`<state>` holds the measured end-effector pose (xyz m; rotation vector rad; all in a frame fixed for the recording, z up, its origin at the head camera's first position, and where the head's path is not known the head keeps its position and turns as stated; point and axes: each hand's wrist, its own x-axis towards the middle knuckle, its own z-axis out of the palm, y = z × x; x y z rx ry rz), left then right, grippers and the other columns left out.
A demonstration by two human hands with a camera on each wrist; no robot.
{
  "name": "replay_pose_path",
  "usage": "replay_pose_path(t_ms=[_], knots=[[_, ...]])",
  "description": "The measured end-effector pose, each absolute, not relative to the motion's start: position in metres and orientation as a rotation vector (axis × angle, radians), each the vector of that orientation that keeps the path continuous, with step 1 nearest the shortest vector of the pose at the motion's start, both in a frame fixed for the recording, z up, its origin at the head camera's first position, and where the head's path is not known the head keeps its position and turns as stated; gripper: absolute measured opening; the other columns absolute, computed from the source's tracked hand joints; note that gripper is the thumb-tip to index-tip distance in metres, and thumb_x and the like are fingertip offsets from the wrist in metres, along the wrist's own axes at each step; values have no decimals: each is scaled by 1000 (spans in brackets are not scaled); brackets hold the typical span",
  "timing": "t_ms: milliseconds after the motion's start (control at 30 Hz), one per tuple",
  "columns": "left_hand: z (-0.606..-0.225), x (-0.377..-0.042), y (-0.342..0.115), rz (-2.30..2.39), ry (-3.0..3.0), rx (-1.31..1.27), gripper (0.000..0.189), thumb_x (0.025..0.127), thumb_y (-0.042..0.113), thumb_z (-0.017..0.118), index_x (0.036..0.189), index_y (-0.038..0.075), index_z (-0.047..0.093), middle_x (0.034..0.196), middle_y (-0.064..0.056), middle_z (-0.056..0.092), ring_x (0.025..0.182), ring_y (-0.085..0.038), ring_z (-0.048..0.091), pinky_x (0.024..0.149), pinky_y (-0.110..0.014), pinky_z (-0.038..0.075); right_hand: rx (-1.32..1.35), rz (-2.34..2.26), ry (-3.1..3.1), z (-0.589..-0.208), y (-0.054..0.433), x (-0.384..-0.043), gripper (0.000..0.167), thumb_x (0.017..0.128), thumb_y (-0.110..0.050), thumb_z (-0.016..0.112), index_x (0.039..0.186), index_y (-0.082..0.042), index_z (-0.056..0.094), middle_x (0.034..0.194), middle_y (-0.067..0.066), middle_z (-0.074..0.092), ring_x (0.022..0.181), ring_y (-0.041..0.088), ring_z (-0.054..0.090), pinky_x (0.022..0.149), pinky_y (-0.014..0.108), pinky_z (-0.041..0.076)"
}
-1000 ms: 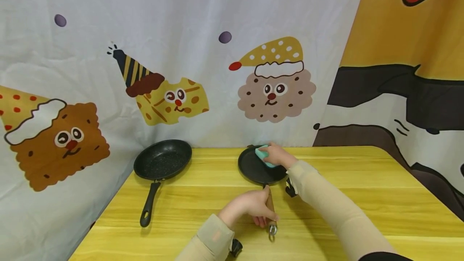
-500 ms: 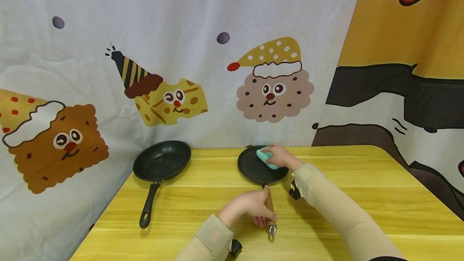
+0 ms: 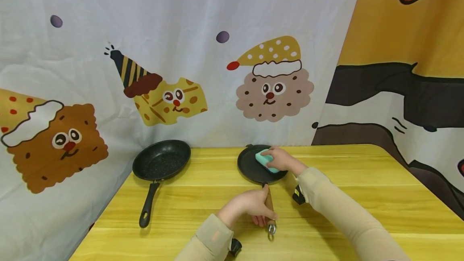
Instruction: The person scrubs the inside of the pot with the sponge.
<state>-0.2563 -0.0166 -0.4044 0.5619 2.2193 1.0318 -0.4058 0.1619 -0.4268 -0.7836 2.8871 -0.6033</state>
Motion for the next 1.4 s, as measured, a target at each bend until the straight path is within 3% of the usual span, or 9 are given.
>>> replay_pose_path(t_ms=[700, 967, 1400], knots=[[-404, -256, -16, 1046, 2195, 544, 99, 89, 21, 73, 153, -5, 3, 66, -14, 67, 57, -25, 66, 53, -34, 56, -895, -689, 2804, -421, 167, -381, 48, 89, -8, 68, 136, -5, 57, 141, 27, 41, 127, 42, 42, 90, 50, 47], [-403, -254, -16, 1037, 2201, 561, 98, 89, 21, 73, 152, -7, 4, 65, -14, 67, 56, -26, 66, 53, -36, 56, -882, -673, 2825, -425, 163, -377, 49, 88, -9, 70, 135, -7, 58, 143, 27, 39, 128, 41, 42, 82, 43, 49], [-402, -251, -14, 1023, 2212, 555, 98, 88, 22, 74, 152, -8, 5, 65, -13, 67, 57, -26, 66, 53, -36, 56, -891, -627, 2862, -427, 158, -376, 49, 85, -8, 72, 133, -7, 60, 139, 25, 43, 125, 40, 45, 84, 45, 50]])
